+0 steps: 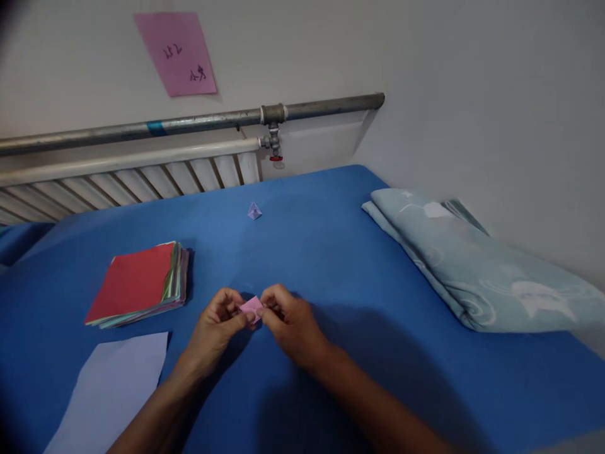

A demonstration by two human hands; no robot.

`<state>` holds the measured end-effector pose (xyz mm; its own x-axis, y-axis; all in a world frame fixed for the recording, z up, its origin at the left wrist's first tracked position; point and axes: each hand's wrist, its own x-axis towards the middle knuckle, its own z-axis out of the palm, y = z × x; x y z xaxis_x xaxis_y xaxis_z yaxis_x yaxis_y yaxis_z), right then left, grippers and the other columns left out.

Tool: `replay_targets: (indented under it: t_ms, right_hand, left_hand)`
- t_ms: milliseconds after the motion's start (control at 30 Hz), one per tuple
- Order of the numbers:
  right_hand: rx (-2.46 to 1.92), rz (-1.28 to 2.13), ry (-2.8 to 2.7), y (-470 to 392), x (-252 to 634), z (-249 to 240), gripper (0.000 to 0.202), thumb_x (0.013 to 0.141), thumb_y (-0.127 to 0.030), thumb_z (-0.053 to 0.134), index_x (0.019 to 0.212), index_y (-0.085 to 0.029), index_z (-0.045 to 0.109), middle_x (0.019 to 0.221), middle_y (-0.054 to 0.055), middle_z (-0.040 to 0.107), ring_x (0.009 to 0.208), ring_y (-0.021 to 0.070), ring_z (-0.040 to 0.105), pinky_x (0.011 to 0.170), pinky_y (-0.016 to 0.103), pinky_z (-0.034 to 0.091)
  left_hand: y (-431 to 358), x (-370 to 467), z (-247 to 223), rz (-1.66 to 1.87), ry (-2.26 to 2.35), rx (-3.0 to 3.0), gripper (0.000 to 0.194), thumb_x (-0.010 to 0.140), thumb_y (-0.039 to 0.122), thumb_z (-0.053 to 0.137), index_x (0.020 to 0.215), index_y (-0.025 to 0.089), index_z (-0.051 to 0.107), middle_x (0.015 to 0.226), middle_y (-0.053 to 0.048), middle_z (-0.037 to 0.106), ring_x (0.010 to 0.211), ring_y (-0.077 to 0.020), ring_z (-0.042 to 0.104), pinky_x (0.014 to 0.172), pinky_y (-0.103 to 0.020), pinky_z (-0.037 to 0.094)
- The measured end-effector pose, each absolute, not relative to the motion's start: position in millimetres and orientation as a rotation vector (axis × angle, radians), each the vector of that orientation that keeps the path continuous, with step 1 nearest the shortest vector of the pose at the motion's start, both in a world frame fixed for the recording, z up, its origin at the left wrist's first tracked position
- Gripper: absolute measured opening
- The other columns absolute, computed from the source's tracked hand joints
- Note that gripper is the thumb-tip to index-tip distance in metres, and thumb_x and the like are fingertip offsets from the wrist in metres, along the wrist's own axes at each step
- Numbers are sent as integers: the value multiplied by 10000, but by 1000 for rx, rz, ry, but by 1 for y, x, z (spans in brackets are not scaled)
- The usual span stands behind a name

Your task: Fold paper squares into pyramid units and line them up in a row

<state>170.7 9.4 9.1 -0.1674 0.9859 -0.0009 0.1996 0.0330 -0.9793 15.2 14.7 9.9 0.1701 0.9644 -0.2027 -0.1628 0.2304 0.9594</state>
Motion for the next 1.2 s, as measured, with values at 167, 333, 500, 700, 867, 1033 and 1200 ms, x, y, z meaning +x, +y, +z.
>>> replay_targets:
  t_ms: [167,333,500,700,867,1033,1200]
  right_hand:
    - [-1232,1173,-1573,9,171,9,100,831,-259,572,884,-231,652,804,1,684,736,139,630,684,260,493]
    - [-1288,1046,-1641,9,171,11,131,818,-220,588,897,-227,692,813,11,673,721,136,606,670,256,473]
    - [-1305,926,-1699,9,171,10,137,821,-196,598,927,-221,681,813,10,665,725,136,595,678,257,463]
    - [-1275,736,-1857,9,173,7,135,876,-202,573,965,-210,675,824,29,651,747,142,599,696,266,468]
    - [-1274,653,-1949,8,173,5,170,929,-230,519,989,-206,676,860,48,653,808,156,614,738,279,482]
    - [-1272,601,-2011,8,173,3,216,961,-258,472,992,-200,678,852,55,644,806,161,609,763,292,489]
    - [-1252,597,-2022,8,173,5,217,964,-242,469,940,-188,678,815,51,628,784,158,598,748,289,489]
  left_hand:
    - [13,17,9,1035,1051,1005,198,665,278,748,669,184,574,639,39,614,620,-94,557,640,-233,449]
    - [13,16,4,1067,1053,971,233,645,269,776,846,199,681,783,11,689,736,-118,609,707,-245,469]
    - [13,14,3,1030,1109,1023,268,668,297,768,904,194,692,835,-23,725,794,-153,650,772,-287,487]
    - [11,15,0,993,1180,1106,271,712,302,731,962,202,702,894,-39,745,852,-185,675,814,-311,495]
    - [10,14,-2,1025,1306,1320,183,751,262,698,928,239,736,935,-25,740,880,-185,664,844,-297,475]
    - [9,12,0,1055,1359,1543,118,773,236,676,863,253,750,845,-19,719,817,-184,644,779,-287,464]
    - [10,11,1,1033,1384,1576,95,773,244,671,834,244,744,814,-23,703,797,-188,636,756,-290,461]
